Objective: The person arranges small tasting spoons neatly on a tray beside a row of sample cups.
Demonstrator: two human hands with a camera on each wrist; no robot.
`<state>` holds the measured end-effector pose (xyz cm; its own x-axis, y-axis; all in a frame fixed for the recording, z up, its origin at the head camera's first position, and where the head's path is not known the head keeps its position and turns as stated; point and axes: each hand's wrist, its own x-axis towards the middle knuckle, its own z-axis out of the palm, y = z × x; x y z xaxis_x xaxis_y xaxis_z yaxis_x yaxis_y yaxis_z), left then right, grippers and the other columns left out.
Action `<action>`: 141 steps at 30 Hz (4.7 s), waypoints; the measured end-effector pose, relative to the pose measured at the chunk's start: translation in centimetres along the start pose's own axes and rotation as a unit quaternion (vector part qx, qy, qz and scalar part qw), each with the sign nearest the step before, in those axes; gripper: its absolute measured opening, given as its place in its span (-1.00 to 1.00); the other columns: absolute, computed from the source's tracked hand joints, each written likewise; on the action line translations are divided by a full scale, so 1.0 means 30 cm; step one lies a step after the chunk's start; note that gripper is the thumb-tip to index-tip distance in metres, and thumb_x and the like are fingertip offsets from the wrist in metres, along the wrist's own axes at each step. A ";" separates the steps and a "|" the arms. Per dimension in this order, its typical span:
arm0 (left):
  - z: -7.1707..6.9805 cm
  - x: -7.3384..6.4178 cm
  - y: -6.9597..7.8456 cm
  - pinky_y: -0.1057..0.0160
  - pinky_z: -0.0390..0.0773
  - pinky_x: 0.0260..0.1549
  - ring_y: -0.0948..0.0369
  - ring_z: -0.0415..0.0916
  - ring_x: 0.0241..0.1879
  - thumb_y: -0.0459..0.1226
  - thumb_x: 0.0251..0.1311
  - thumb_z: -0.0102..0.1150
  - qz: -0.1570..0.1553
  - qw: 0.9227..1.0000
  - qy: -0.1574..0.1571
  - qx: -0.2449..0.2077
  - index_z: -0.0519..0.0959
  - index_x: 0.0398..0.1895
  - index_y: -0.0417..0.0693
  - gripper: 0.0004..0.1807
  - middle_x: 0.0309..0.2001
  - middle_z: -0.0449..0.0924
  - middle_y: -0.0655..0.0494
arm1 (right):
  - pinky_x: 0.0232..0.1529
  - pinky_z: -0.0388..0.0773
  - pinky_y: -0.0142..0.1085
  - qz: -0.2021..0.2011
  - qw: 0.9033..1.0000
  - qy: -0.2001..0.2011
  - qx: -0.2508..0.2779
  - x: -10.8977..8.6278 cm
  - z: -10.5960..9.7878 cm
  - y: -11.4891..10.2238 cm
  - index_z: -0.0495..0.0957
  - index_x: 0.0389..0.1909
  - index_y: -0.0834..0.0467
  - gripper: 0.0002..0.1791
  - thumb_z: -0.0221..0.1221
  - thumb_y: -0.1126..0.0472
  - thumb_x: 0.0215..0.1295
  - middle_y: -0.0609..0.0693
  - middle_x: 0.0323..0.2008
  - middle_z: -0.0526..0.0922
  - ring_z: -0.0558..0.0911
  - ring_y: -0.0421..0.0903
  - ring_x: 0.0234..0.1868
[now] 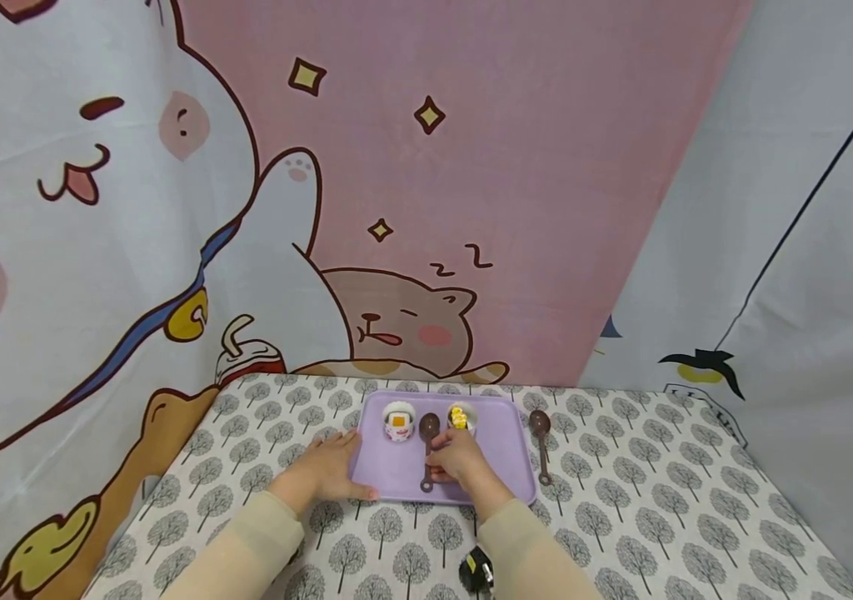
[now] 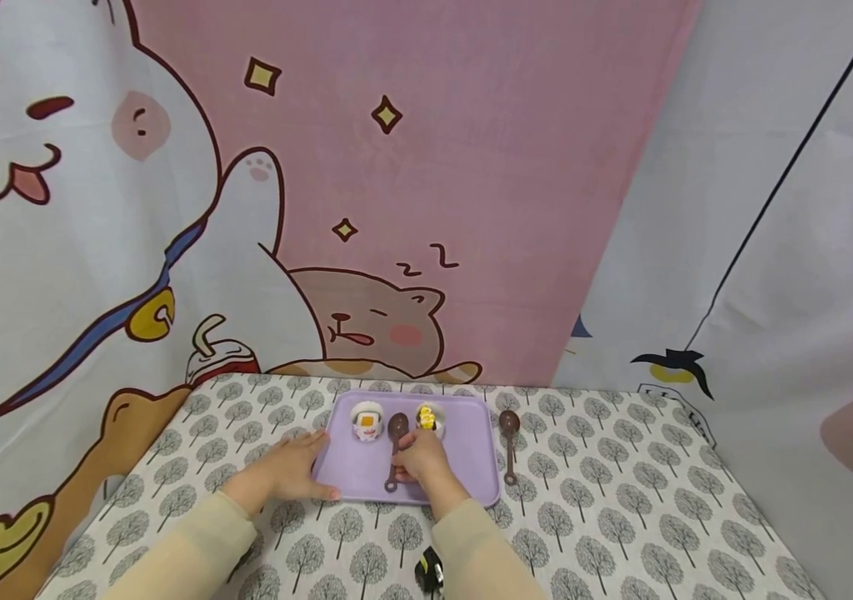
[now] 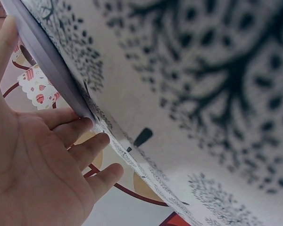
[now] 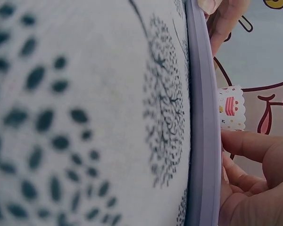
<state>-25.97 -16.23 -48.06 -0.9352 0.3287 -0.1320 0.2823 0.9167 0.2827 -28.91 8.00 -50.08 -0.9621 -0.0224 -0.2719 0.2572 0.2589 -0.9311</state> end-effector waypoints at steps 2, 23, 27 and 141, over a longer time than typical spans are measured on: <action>0.001 -0.002 0.001 -0.31 0.03 0.42 -0.22 0.09 0.47 0.37 -0.12 0.37 -0.002 1.000 -0.002 -0.003 0.18 0.49 -0.34 0.28 0.51 0.14 -0.21 | -0.56 0.67 -0.32 0.004 1.000 0.000 -0.001 0.002 0.000 0.002 0.51 -0.15 0.40 -0.71 0.27 0.61 0.09 0.13 -0.50 0.57 0.57 -0.14 -0.63; 0.000 0.003 -0.005 -0.30 0.02 0.42 -0.24 0.07 0.47 0.37 -0.10 0.35 0.001 1.000 -0.001 0.002 0.17 0.49 -0.35 0.28 0.51 0.12 -0.22 | -0.49 0.71 -0.27 0.001 1.000 -0.014 0.006 -0.005 -0.030 -0.008 0.53 -0.15 0.41 -0.74 0.28 0.56 0.12 0.11 -0.50 0.58 0.58 -0.13 -0.60; -0.004 -0.001 -0.001 -0.29 0.02 0.43 -0.24 0.07 0.48 0.37 -0.11 0.36 0.000 1.000 -0.002 -0.002 0.17 0.49 -0.36 0.29 0.51 0.13 -0.23 | -0.47 0.72 -0.26 0.002 0.999 -0.034 0.021 -0.017 -0.051 -0.012 0.54 -0.11 0.41 -0.73 0.27 0.54 0.14 0.11 -0.50 0.58 0.58 -0.12 -0.59; 0.007 0.008 -0.008 -0.29 0.05 0.42 -0.22 0.10 0.47 0.39 -0.11 0.34 0.005 1.000 -0.001 -0.006 0.16 0.49 -0.36 0.30 0.50 0.15 -0.23 | -0.17 0.72 -0.16 -0.027 0.998 0.044 -0.035 -0.040 -0.615 0.068 0.42 0.13 0.52 -0.56 0.23 0.32 0.36 0.11 -0.22 0.64 0.68 -0.03 -0.25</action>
<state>-26.23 -16.32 -48.36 -0.9321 0.3380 -0.1304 0.2890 0.9107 0.2952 -28.91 26.37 -47.18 -0.9795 0.0467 -0.1957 0.2001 0.3269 -0.9236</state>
